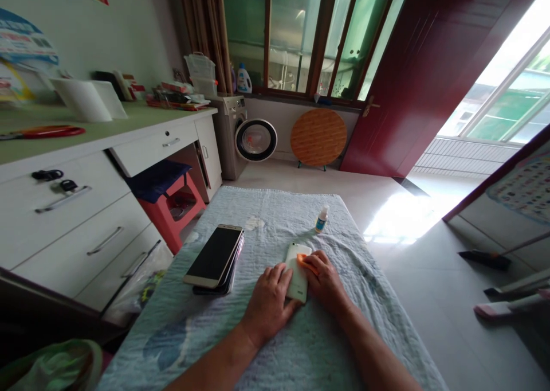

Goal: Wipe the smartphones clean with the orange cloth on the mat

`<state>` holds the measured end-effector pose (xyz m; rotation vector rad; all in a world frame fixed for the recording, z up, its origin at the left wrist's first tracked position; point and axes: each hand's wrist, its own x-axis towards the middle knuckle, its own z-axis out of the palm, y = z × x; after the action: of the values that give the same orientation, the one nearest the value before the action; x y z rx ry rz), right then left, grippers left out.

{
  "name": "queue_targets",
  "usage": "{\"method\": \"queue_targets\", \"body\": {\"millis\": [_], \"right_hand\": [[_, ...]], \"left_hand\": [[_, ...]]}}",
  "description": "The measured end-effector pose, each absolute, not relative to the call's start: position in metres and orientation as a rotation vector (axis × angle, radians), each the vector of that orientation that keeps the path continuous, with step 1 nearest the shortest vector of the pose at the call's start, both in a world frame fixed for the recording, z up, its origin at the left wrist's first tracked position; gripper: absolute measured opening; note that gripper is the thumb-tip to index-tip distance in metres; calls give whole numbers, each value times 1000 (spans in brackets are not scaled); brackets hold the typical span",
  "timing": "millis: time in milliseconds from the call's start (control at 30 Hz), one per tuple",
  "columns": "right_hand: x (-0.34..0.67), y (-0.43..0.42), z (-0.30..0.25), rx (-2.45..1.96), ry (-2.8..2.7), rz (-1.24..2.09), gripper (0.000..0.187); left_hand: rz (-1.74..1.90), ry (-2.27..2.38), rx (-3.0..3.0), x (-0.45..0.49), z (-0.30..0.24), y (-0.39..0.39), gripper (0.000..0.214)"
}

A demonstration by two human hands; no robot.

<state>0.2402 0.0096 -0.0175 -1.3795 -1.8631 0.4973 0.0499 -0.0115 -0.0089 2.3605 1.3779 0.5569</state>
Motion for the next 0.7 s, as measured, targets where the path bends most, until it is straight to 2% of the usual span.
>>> {"method": "queue_targets", "body": {"millis": [700], "right_hand": [[254, 11, -14, -1451, -1866, 539, 20]], "left_hand": [[540, 1394, 2326, 68, -18, -15, 57]]}}
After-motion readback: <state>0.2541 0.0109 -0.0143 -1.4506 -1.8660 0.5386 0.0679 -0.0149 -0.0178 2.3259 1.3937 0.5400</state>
